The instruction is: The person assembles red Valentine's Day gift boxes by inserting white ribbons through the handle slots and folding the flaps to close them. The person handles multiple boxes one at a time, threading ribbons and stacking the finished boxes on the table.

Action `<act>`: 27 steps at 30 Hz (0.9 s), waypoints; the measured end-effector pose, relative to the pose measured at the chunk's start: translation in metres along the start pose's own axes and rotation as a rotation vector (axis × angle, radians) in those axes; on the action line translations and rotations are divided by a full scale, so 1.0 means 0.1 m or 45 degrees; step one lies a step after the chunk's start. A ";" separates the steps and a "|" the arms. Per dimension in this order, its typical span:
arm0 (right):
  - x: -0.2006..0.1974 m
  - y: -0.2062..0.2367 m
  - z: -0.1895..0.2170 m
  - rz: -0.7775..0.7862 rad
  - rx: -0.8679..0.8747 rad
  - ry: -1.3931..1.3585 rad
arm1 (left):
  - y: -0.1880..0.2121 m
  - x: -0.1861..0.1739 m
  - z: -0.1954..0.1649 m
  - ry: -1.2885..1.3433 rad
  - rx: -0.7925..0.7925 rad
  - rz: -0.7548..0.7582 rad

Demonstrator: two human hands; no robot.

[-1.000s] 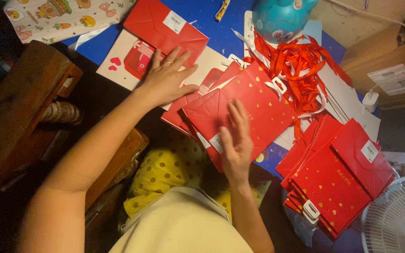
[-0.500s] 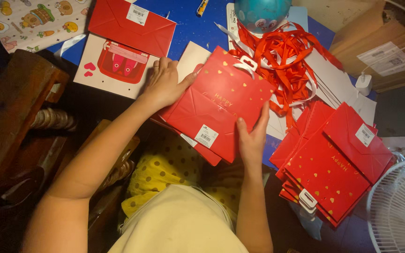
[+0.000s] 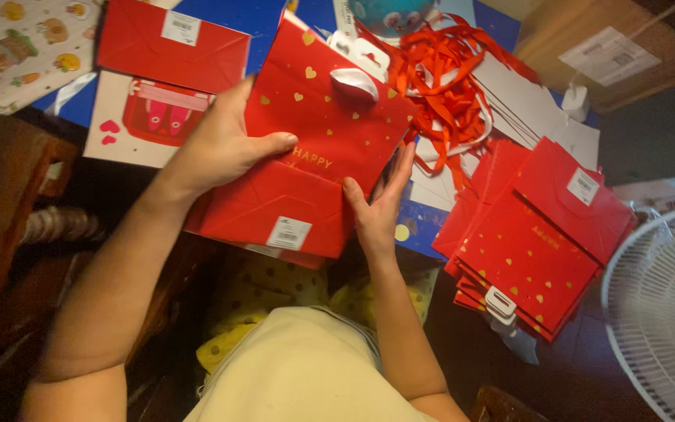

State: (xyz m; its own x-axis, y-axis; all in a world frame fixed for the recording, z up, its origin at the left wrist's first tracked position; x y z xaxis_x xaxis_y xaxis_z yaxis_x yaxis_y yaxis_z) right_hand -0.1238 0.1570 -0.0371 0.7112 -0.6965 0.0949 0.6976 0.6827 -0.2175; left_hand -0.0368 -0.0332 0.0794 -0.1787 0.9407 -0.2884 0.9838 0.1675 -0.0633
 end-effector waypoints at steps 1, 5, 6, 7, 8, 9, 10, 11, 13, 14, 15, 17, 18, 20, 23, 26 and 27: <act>-0.09 0.04 -0.01 -0.025 -0.012 -0.153 | 0.00 0.06 -0.26 -0.254 0.077 0.031; -0.41 0.17 -0.11 -0.167 -0.088 -0.243 | -0.10 0.59 -0.70 -1.036 -0.023 0.174; -0.53 0.20 -0.09 -0.235 -0.123 -0.157 | -0.14 0.77 -0.88 -1.225 0.156 0.166; -0.65 0.24 -0.07 -0.297 -0.158 -0.068 | -0.24 0.91 -0.87 -1.293 0.158 0.192; -0.70 0.28 -0.01 -0.353 -0.189 0.025 | -0.33 0.99 -0.86 -1.357 0.158 0.213; -0.71 0.33 -0.04 -0.414 -0.115 0.050 | -0.35 1.01 -0.83 -1.419 0.157 0.223; -0.79 0.37 -0.09 -0.473 -0.041 0.067 | -0.37 1.06 -0.87 -1.390 0.251 0.182; -0.89 0.42 -0.12 -0.529 0.036 0.081 | -0.39 1.12 -0.89 -1.359 0.340 0.141; -0.99 0.48 0.08 -0.520 -0.105 0.231 | -0.43 1.24 -0.86 -1.354 0.407 0.106; -1.02 0.52 0.17 -0.513 -0.171 0.305 | -0.44 1.31 -0.82 -1.378 0.383 0.113; -1.07 0.54 0.19 -0.522 -0.150 0.338 | -0.45 1.38 -0.77 -1.403 0.357 0.115; -1.14 0.53 0.20 -0.540 -0.123 0.397 | -0.39 1.50 -0.80 -1.430 0.440 0.048; -1.14 0.51 0.22 -0.514 -0.106 0.550 | -0.38 1.53 -0.82 -1.443 0.481 0.013; -1.11 0.46 0.23 -0.467 -0.064 0.856 | -0.44 1.54 -0.74 -1.541 0.375 0.043; -1.02 0.38 -0.03 -0.207 0.075 0.639 | -0.51 1.54 -0.70 -1.568 0.336 0.136; -1.05 0.43 -0.12 -0.225 0.016 0.242 | -0.61 1.42 -0.75 -1.524 0.346 0.216; -1.10 0.45 -0.25 -0.277 0.146 0.095 | -0.62 1.37 -0.76 -1.499 0.334 0.255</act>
State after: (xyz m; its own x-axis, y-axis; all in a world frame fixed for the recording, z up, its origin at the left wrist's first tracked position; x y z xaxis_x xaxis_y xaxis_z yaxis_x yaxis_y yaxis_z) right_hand -0.1727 0.2589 -0.0815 0.5379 -0.8412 0.0546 0.8418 0.5326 -0.0880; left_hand -0.1211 0.1073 0.1165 -0.0590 0.0783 -0.9952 0.9873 -0.1425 -0.0697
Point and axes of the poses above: each hand's wrist, its own y-axis away from the middle knuckle, its own x-axis out of the palm, z = x × y, the point moved 9 cm from there along -y, towards the middle knuckle, and after that the axes turned 12 degrees about z, right-handed, at the moved point
